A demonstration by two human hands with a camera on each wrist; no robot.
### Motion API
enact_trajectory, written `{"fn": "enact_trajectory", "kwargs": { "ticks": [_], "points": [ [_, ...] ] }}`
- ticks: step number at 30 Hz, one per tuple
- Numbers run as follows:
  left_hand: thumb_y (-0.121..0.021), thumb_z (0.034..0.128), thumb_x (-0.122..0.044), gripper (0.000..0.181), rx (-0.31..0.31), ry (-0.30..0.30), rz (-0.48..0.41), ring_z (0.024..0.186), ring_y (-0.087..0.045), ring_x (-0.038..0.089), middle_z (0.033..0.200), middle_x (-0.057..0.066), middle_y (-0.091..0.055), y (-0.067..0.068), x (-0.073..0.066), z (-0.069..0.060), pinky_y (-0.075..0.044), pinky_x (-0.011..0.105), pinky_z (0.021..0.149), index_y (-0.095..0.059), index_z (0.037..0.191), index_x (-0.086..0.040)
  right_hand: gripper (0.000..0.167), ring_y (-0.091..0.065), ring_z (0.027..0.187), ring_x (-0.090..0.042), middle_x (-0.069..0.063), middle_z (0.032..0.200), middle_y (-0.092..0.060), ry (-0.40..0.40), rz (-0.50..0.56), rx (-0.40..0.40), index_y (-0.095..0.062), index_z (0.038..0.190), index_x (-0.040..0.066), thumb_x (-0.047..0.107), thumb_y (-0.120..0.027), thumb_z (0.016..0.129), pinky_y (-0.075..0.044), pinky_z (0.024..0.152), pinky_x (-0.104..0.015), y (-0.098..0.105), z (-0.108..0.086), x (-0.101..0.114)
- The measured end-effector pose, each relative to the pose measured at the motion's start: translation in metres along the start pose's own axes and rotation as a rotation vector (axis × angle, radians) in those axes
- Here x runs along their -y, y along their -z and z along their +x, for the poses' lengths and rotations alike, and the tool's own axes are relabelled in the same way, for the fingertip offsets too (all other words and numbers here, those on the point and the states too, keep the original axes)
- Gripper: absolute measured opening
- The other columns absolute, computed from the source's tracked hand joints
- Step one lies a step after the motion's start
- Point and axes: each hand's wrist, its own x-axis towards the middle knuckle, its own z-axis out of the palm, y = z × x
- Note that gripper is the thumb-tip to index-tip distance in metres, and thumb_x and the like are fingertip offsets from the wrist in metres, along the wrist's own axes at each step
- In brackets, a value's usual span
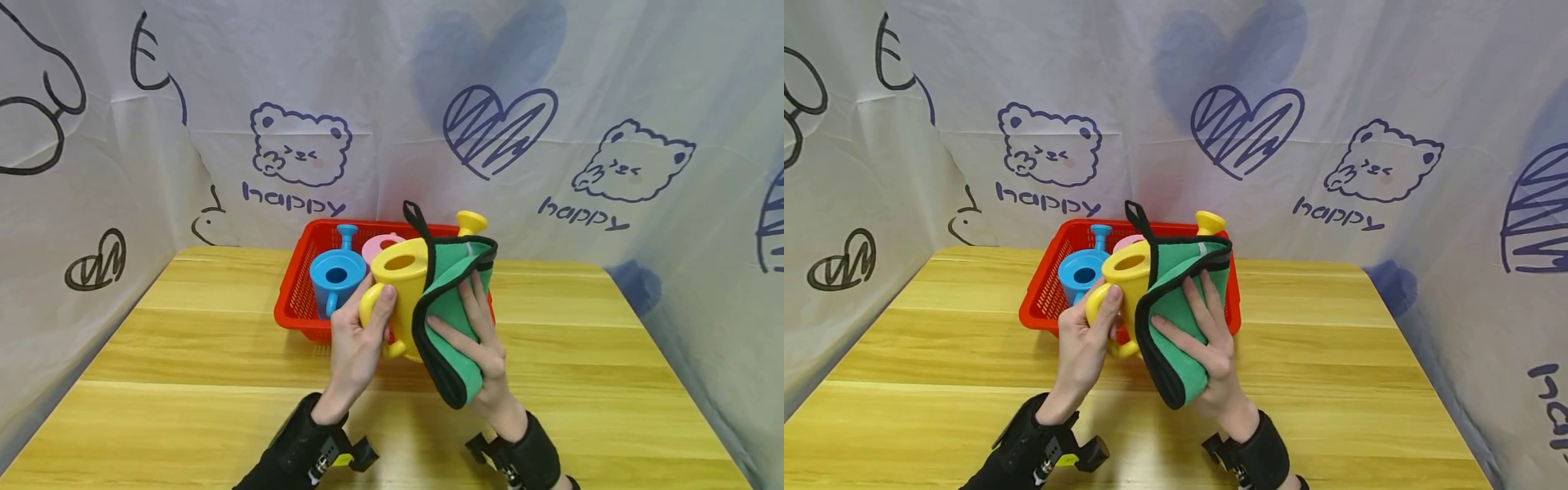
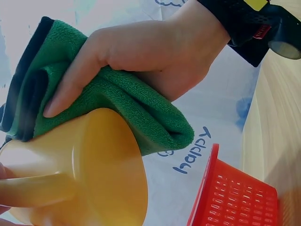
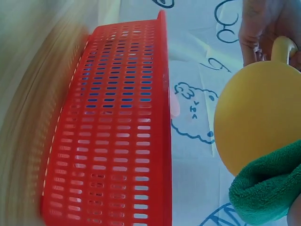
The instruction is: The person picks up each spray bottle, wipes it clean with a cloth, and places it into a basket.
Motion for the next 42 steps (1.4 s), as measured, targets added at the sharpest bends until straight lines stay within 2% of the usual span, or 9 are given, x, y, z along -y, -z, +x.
{"fn": "enact_trajectory", "kwargs": {
  "ticks": [5,10,16,23,26,32,35,39,42],
  "points": [
    [-0.057,0.1028,-0.015,0.030,-0.026,0.027,-0.007,0.060,-0.051,0.013,0.073,0.011,-0.051,0.0021,0.0000,0.0014,-0.044,0.021,0.056,-0.062,0.131,-0.008,0.035,-0.027,0.153,-0.040,-0.012,0.159,-0.042,0.118,-0.138,0.048,-0.069,0.131,0.020,0.036,-0.056,0.103,-0.025,0.125,-0.049,-0.0021,0.0006,-0.0011],
    [-0.056,0.1031,-0.014,0.037,-0.045,0.029,0.009,0.069,-0.050,0.016,0.077,0.010,-0.049,0.0040,-0.0001,0.0022,-0.039,0.021,0.059,-0.059,0.139,-0.009,0.035,-0.028,0.153,-0.038,-0.010,0.157,-0.046,0.214,-0.256,0.100,-0.074,0.115,0.019,0.042,-0.050,0.103,-0.018,0.126,-0.053,-0.0044,0.0005,0.0006],
    [-0.056,0.1035,-0.016,0.035,-0.018,0.007,-0.007,0.067,-0.051,0.016,0.078,0.010,-0.050,0.0030,-0.0008,0.0020,-0.042,0.021,0.058,-0.059,0.138,-0.011,0.035,-0.028,0.153,-0.038,-0.010,0.157,-0.046,0.195,-0.237,0.055,-0.073,0.119,0.018,0.039,-0.050,0.103,-0.020,0.126,-0.052,-0.0062,0.0010,0.0004],
    [-0.057,0.1027,-0.015,0.033,0.005,0.009,-0.010,0.060,-0.053,0.025,0.074,0.013,-0.052,0.0007,-0.0001,0.0005,-0.046,0.021,0.057,-0.059,0.135,-0.009,0.036,-0.028,0.153,-0.038,-0.014,0.160,-0.040,-0.001,-0.038,-0.027,-0.067,0.132,0.012,0.030,-0.057,0.103,-0.030,0.124,-0.043,-0.0037,0.0021,0.0016],
    [-0.057,0.1028,-0.015,0.034,0.005,0.017,-0.011,0.060,-0.052,0.024,0.073,0.014,-0.052,0.0005,-0.0004,0.0002,-0.046,0.021,0.058,-0.058,0.136,-0.009,0.038,-0.028,0.153,-0.038,-0.015,0.161,-0.038,-0.035,-0.010,-0.023,-0.065,0.135,0.011,0.030,-0.057,0.103,-0.029,0.124,-0.043,-0.0017,0.0024,0.0018],
    [-0.057,0.1030,-0.015,0.030,-0.007,-0.001,-0.014,0.059,-0.051,0.015,0.074,0.012,-0.051,0.0012,0.0001,0.0017,-0.045,0.021,0.056,-0.061,0.133,-0.009,0.036,-0.027,0.154,-0.038,-0.011,0.159,-0.042,0.118,-0.171,0.040,-0.066,0.134,0.020,0.035,-0.053,0.104,-0.025,0.126,-0.048,-0.0032,0.0038,0.0003],
    [-0.057,0.1027,-0.016,0.035,-0.014,-0.010,-0.011,0.072,-0.056,0.014,0.086,0.012,-0.059,0.0016,0.0001,0.0019,-0.050,0.021,0.062,-0.060,0.137,-0.011,0.036,-0.027,0.154,-0.038,-0.010,0.158,-0.045,0.188,-0.240,0.064,-0.069,0.129,0.021,0.037,-0.051,0.104,-0.020,0.126,-0.051,-0.0046,0.0041,0.0005],
    [-0.058,0.1024,-0.016,0.041,-0.015,-0.013,0.002,0.089,-0.058,0.017,0.104,0.012,-0.065,0.0017,-0.0006,0.0016,-0.053,0.021,0.074,-0.056,0.143,-0.013,0.036,-0.027,0.154,-0.038,-0.010,0.157,-0.046,0.203,-0.265,0.068,-0.071,0.126,0.021,0.038,-0.049,0.104,-0.019,0.126,-0.052,-0.0055,0.0032,0.0014],
    [-0.058,0.1024,-0.017,0.040,-0.002,-0.013,0.015,0.078,-0.057,0.016,0.093,0.012,-0.061,0.0012,-0.0008,0.0012,-0.051,0.021,0.065,-0.056,0.143,-0.013,0.036,-0.026,0.154,-0.037,-0.010,0.158,-0.044,0.168,-0.234,0.046,-0.069,0.131,0.020,0.036,-0.050,0.104,-0.020,0.126,-0.050,-0.0066,0.0027,0.0018]
  ]
}}
